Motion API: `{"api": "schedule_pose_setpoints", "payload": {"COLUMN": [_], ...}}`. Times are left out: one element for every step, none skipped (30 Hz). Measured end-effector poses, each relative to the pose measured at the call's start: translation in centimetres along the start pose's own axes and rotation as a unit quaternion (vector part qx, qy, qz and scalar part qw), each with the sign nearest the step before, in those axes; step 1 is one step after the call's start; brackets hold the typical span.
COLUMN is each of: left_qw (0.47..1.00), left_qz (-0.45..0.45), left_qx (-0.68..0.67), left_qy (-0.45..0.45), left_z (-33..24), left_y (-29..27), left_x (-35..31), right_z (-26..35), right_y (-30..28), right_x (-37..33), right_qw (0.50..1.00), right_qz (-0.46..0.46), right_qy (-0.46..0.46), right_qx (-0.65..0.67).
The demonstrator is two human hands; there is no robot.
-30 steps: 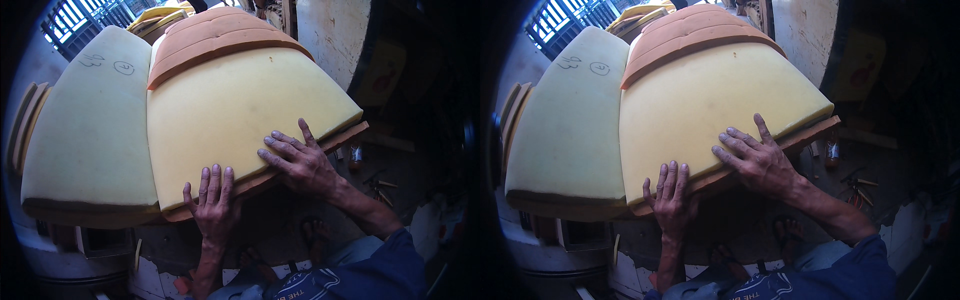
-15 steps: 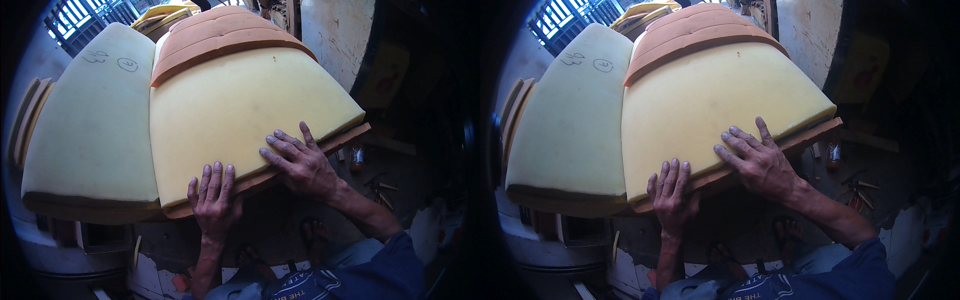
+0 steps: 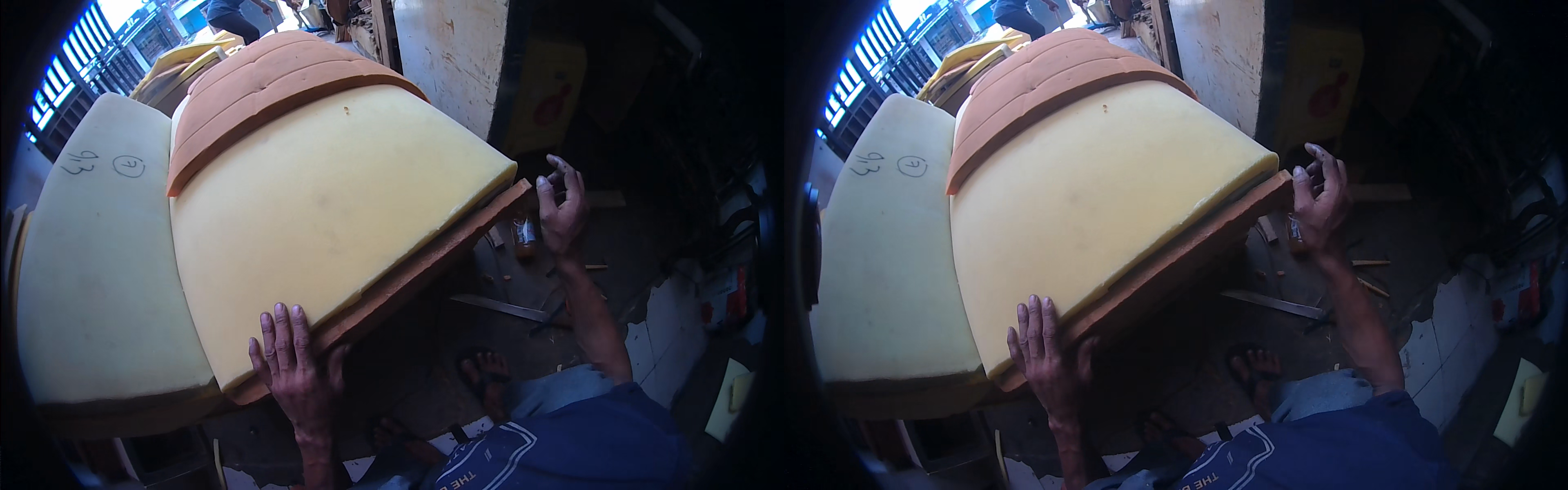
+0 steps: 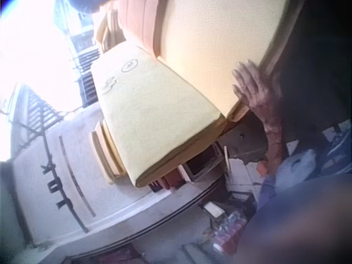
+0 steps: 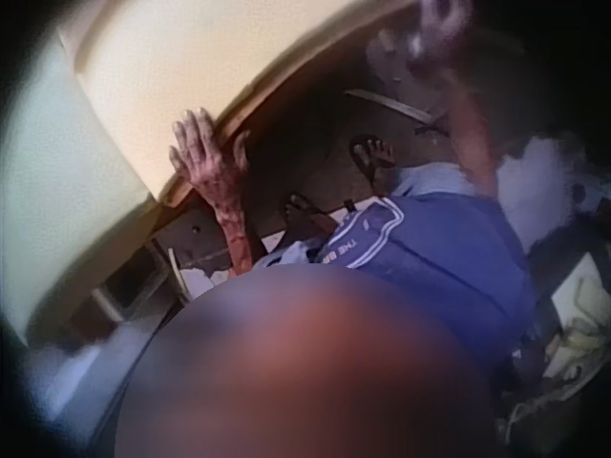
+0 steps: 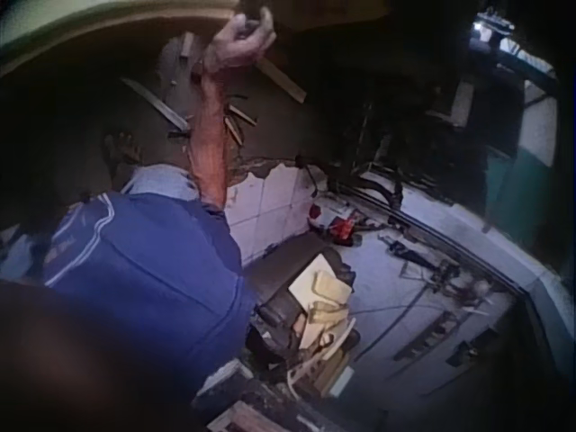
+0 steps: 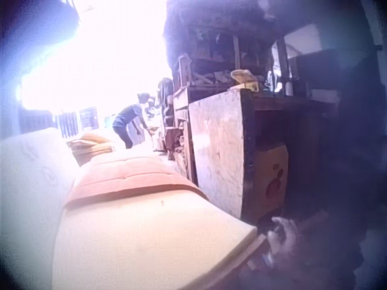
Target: The person uses a staple gun to attach a brown fabric strip to the edge of a large yellow foam cushion. They then apply glue from a bottle along the seam and press the fabric into place by hand.
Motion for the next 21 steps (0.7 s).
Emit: {"api": "schedule_pose_setpoints", "payload": {"left_qw": [1.0, 0.999, 0.997, 0.993, 0.988, 0.981, 0.971, 0.956, 0.949, 0.937, 0.924, 0.912, 0.9, 0.881, 0.872, 0.861, 0.846, 0.796, 0.735, 0.666, 0.659], "left_qz": [-0.01, -0.013, -0.058, -0.098, -0.134, -0.137, -0.141, -0.148, -0.11, -0.076, -0.019, 0.028, 0.092, 0.172, 0.195, 0.227, 0.258, 0.299, 0.336, 0.368, 0.35], "left_qx": [-0.019, -0.037, -0.041, -0.045, -0.048, -0.099, -0.147, -0.197, -0.238, -0.284, -0.334, -0.357, -0.387, -0.413, -0.431, -0.448, -0.463, -0.526, -0.583, -0.633, -0.649], "left_qy": [-0.004, -0.015, 0.016, 0.04, 0.061, 0.093, 0.122, 0.157, 0.174, 0.188, 0.187, 0.198, 0.18, 0.151, 0.121, 0.087, 0.054, -0.013, -0.08, -0.146, -0.151], "left_z": [-0.2, -0.5, -1.0, -1.6, -2.3, -3.0, -3.7, -4.3, -5.0, -5.6, -6.0, -6.4, -6.8, -7.2, -7.5, -8.1, -8.8, -9.5, -10.5, -11.5, -12.4], "left_y": [-0.1, -0.1, -0.6, -1.1, -1.6, -1.8, -2.0, -2.1, -1.5, -0.6, 0.5, 2.0, 3.4, 5.1, 6.8, 8.8, 10.8, 13.0, 15.1, 17.1, 18.7], "left_x": [0.0, -0.1, -0.3, -0.6, -1.1, -1.6, -2.0, -2.5, -2.6, -2.8, -3.0, -3.3, -3.8, -4.6, -5.3, -5.8, -6.5, -7.3, -8.1, -8.8, -9.1], "right_z": [-4.5, -9.4, -14.1, -18.2, -22.4, -25.9, -28.9, -31.3, -33.1, -33.8, -33.7, -33.0, -31.3, -28.9, -25.8, -22.1, -18.4, -14.9, -11.9, -9.0, -6.7], "right_y": [1.4, 3.2, 5.2, 7.2, 8.8, 10.1, 11.2, 12.0, 12.0, 12.1, 11.8, 11.3, 10.4, 9.2, 8.0, 6.9, 5.9, 5.1, 4.2, 3.5, 3.4], "right_x": [0.1, -0.8, -2.3, -3.7, -5.4, -6.8, -7.8, -8.7, -9.1, -9.5, -9.7, -9.9, -10.9, -12.7, -14.6, -16.9, -19.1, -21.6, -24.4, -26.7, -28.4], "right_qw": [0.998, 0.979, 0.936, 0.926, 0.895, 0.898, 0.898, 0.897, 0.887, 0.901, 0.907, 0.898, 0.875, 0.817, 0.796, 0.763, 0.736, 0.715, 0.707, 0.683, 0.691], "right_qz": [0.018, 0.081, 0.143, 0.171, 0.204, 0.213, 0.219, 0.224, 0.203, 0.219, 0.23, 0.234, 0.233, 0.216, 0.186, 0.161, 0.18, 0.209, 0.23, 0.273, 0.381], "right_qy": [0.063, 0.156, 0.248, 0.265, 0.319, 0.314, 0.316, 0.323, 0.354, 0.342, 0.34, 0.367, 0.412, 0.481, 0.479, 0.463, 0.421, 0.409, 0.438, 0.432, 0.397], "right_qx": [-0.02, -0.103, -0.203, -0.208, -0.235, -0.223, -0.214, -0.204, -0.218, -0.15, -0.092, -0.061, 0.099, 0.232, 0.32, 0.422, 0.498, 0.527, 0.506, 0.522, 0.469]}}
Point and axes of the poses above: each hand's wrist, its own x-axis towards the middle knuckle, its own y-axis out of the palm, z = x × y, the point moved 3 cm from there along x, towards the middle knuckle, and after that the axes turned 3 degrees about z, right-handed, at the moved point
